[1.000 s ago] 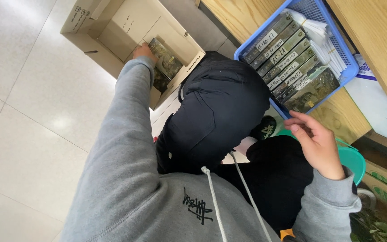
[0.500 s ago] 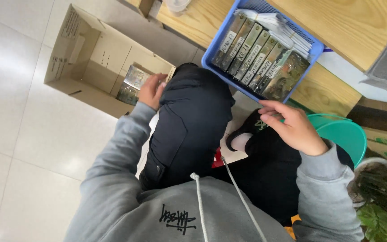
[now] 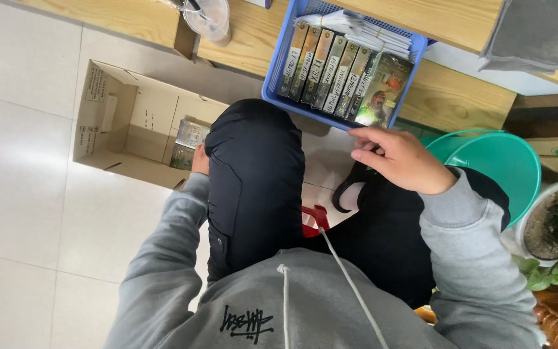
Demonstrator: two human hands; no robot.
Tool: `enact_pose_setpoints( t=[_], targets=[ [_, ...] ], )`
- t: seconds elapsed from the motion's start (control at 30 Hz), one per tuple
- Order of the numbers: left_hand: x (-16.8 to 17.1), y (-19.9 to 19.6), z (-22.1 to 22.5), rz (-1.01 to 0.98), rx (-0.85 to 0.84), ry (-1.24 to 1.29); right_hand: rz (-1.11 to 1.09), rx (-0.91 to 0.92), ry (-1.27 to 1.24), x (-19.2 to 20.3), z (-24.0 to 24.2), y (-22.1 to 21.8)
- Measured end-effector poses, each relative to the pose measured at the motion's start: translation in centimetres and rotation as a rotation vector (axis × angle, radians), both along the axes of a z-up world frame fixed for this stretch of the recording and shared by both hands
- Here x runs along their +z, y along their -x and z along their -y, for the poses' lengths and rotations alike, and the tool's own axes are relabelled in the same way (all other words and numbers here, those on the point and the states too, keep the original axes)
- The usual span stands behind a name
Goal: The person is cleaning phone screen protectors and cases with a cloth and then placing them into protective sleeves.
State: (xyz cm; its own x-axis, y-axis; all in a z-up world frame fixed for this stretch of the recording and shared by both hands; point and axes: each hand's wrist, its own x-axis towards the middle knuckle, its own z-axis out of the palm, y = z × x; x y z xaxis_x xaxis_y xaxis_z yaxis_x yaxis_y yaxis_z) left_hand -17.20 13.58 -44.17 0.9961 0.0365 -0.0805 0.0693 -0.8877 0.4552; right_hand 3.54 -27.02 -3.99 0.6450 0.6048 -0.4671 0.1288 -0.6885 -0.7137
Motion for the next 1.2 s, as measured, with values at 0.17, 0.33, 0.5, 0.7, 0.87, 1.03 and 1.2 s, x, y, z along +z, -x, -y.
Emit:
enact_pose_setpoints(
  t=[0.17, 0.33, 0.5, 0.7, 0.87, 1.03, 1.2],
  targets=[
    [3.7, -2.7, -0.2, 0.075, 0.183, 0.328, 0.029, 0.085, 0.167, 0.0, -0.1, -0.4],
    [6.4, -5.0, 0.1, 0.127, 0.363, 0.674, 0.158, 0.025, 0.519, -4.4, 0.9, -3.1],
    [9.0, -7.1, -0.1, 0.169, 0.559, 1.022, 0.159, -0.088, 0.700, -12.2, 0.8, -7.2],
    [24.5, -9.7, 3.3, 0.416, 0.441, 0.806, 0.285, -0.321, 0.782, -15.9, -2.3, -6.0],
    [35.9, -11.0, 8.4, 0.451, 0.242, 0.729, 0.332, -0.642, 0.553, -17.8, -2.2, -5.2],
    [40.2, -12.4, 15.7, 0.401, -0.004, 0.624, 0.327, -0.801, 0.452, -19.1, -1.6, -5.1],
    [37.0, -12.3, 21.4, 0.313, -0.398, 0.632, 0.343, -1.072, 0.240, -22.1, -1.6, -6.2]
  ],
)
